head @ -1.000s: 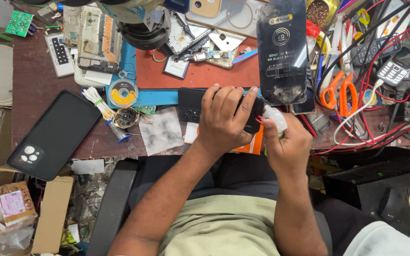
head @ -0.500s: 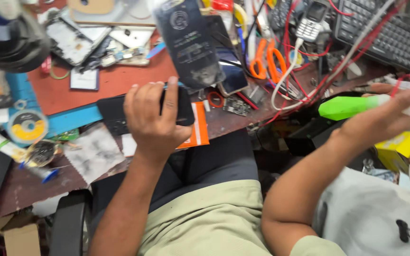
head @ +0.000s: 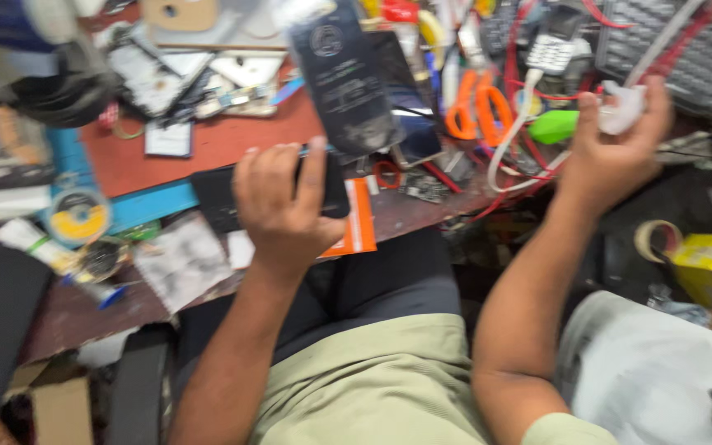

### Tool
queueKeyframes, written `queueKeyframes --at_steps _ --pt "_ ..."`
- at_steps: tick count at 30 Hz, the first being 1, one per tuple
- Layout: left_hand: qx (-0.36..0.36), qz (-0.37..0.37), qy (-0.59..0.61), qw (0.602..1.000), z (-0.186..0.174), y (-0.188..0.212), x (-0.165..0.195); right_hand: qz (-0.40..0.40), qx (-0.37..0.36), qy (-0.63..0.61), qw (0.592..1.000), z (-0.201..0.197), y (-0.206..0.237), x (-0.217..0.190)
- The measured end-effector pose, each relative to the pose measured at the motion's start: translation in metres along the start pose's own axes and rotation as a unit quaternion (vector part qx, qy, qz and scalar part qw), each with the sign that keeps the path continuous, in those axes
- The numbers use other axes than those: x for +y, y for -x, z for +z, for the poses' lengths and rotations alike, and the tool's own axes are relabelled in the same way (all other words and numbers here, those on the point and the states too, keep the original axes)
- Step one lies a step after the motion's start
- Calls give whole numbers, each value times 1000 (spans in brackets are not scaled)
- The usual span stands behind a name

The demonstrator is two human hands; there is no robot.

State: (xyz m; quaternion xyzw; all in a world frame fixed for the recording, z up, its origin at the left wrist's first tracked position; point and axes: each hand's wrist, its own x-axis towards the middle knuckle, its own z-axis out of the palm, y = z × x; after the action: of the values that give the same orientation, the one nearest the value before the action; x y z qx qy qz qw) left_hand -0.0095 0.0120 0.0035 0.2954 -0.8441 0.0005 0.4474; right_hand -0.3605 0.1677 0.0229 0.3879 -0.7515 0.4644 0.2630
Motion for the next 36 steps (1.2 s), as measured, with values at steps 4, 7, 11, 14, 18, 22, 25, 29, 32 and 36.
queueKeyframes --at_steps 4,7,11,14,18,22,25,29,32,36 --pt "-7 -6 15 1000 -3 2 -3 43 11 27 999 -3 -5 11" --pt "0 -8 20 1000 -6 3 -3 151 -10 32 988 -1 -6 19" --pt "8 -7 27 1000 -7 0 -3 106 2 117 987 -2 -5 22" --pt "5 -10 20 1000 -8 -2 -3 106 4 149 983 -6 -1 18" --pt "20 -13 34 999 -8 -4 -3 174 122 -138 967 -7 10 -25" --pt "22 -11 56 998 -9 -4 -3 143 -93 -338 925 14 43 -109" --pt "-10 4 49 999 -10 -2 -5 372 -339 -458 732 40 48 -160" --pt "-18 33 93 995 -13 1 -9 305 -480 -380 730 52 28 -190" --pt "-14 47 120 992 -13 2 -11 298 -505 -325 742 52 18 -194" --pt "-30 58 130 989 -12 6 -13 290 -512 -328 739 51 23 -189"
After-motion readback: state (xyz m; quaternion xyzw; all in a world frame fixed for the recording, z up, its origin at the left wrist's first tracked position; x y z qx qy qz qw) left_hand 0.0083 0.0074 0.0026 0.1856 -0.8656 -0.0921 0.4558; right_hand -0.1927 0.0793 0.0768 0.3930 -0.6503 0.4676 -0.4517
